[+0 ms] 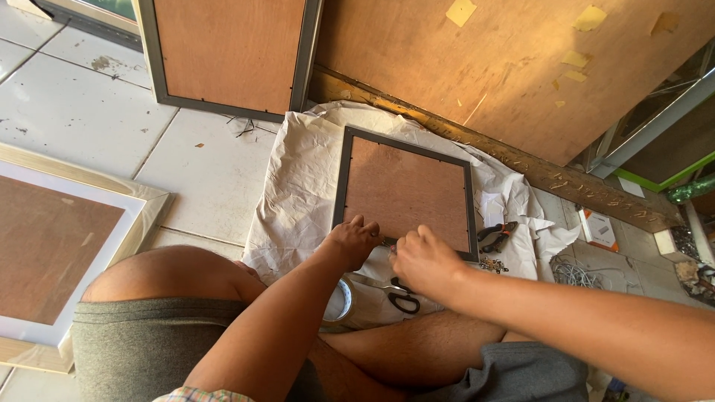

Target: The person sits on the floor and uses a screwdriver to attach metal brackets to the back of a picture frame. They then cut a length of wire and thread it through the brackets to create a hanging loop.

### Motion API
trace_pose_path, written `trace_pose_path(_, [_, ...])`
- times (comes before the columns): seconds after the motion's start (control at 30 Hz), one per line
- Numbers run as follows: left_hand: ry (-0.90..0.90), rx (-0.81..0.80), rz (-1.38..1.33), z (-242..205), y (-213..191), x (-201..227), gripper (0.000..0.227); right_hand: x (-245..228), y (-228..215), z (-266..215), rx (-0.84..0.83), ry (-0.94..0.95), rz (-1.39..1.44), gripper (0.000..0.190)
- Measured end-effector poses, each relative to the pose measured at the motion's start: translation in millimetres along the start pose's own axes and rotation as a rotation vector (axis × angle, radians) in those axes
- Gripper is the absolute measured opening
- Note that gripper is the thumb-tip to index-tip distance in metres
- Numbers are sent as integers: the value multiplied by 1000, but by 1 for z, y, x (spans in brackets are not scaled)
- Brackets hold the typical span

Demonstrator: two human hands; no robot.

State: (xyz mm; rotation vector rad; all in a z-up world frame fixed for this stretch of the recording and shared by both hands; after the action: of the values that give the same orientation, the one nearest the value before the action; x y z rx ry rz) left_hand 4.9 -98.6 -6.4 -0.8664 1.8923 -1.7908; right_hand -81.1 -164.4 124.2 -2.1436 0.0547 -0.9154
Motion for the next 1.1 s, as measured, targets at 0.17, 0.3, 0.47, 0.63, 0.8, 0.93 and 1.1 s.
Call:
trace_pose_path(0.17, [0,-32,-41,-2,-4,3,46,13,-16,-4,-217,292,789,20])
trace_pose_path(0.3, [12,-59,-46,9,2,-4,50,62,51,0,-360,796,1388,34])
trace_pose_path(0.47, [8,-43,-46,4,3,0,52,71,11,-27,-484,745,1455,59])
trace_pose_path(0.63, [-10,-62,-43,2,8,0,54,43,-36,-17,-313,48,269,28])
trace_pose_path(0.8, [3,-107,-15,5,7,-1,59,23,-24,-15,-289,397,967,28])
trace_pose_path(0.93, [11,-112,-10,7,6,-3,61,57,31,-9,-312,826,1319,25])
trace_pose_path(1.1, [2,-99,-14,-3,-2,1,60,89,-2,-31,-486,808,1435,65])
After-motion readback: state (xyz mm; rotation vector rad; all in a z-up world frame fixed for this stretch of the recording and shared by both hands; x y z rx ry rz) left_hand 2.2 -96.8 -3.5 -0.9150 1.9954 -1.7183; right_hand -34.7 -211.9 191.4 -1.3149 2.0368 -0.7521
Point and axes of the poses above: each hand's wrist, its own z-axis towards the middle knuckle, its own y-axis out of the palm, x = y × z, the point moved 7 cm from there along z, towards the middle knuckle, and after that the axes turned 7 degrees about -x, right-handed, at the moved point
